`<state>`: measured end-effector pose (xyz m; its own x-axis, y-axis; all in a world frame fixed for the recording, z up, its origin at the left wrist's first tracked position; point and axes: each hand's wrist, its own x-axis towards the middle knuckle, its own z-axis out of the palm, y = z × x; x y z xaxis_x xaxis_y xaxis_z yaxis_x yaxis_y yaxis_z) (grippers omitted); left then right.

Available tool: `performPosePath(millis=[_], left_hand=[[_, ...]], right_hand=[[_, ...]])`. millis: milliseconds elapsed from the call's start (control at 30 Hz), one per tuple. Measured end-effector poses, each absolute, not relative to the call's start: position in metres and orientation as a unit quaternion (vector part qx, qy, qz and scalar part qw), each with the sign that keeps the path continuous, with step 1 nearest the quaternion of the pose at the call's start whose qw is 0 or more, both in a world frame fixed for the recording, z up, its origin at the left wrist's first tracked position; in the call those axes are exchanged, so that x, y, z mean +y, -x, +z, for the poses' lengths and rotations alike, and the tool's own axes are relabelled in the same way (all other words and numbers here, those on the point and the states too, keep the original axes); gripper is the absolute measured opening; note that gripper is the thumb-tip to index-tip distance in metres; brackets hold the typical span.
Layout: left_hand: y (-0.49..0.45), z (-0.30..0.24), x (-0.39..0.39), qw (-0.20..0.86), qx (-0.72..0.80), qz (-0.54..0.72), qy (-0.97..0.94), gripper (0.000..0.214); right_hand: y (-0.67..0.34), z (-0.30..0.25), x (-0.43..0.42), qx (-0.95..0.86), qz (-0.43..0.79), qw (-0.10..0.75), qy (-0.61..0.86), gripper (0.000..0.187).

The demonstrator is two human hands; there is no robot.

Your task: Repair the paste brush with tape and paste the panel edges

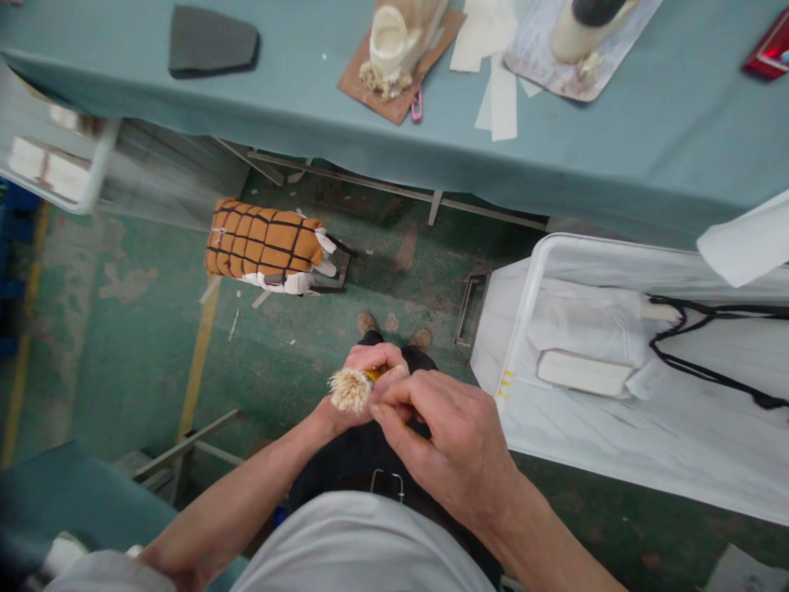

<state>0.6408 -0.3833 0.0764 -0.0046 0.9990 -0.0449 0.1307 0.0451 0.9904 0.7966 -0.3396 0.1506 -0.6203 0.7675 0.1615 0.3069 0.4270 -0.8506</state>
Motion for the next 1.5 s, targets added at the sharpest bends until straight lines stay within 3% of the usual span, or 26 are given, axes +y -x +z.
performPosePath(millis=[433, 767, 1067, 1500], left_hand=[[-0.648, 0.083, -0.377, 0.509, 0.571, 0.430, -0.480, 0.032], [-0.647, 0.087, -0.377, 0.522, 0.574, 0.423, -0.469, 0.030], [-0.647, 0.079, -0.376, 0.524, 0.569, 0.431, -0.464, 0.032], [-0.647, 0.090, -0.375, 0.515, 0.636, 0.383, -0.428, 0.026]], right_hand=[[-0.798, 0.162, -0.360, -0.857, 0.334, 0.271, 0.283, 0.013], [-0.787, 0.167, -0.366, -0.837, 0.364, 0.295, 0.284, 0.012], [-0.778, 0.181, -0.377, -0.835, 0.425, 0.272, 0.220, 0.027], [-0.772, 0.182, -0.375, -0.805, 0.451, 0.287, 0.256, 0.018]])
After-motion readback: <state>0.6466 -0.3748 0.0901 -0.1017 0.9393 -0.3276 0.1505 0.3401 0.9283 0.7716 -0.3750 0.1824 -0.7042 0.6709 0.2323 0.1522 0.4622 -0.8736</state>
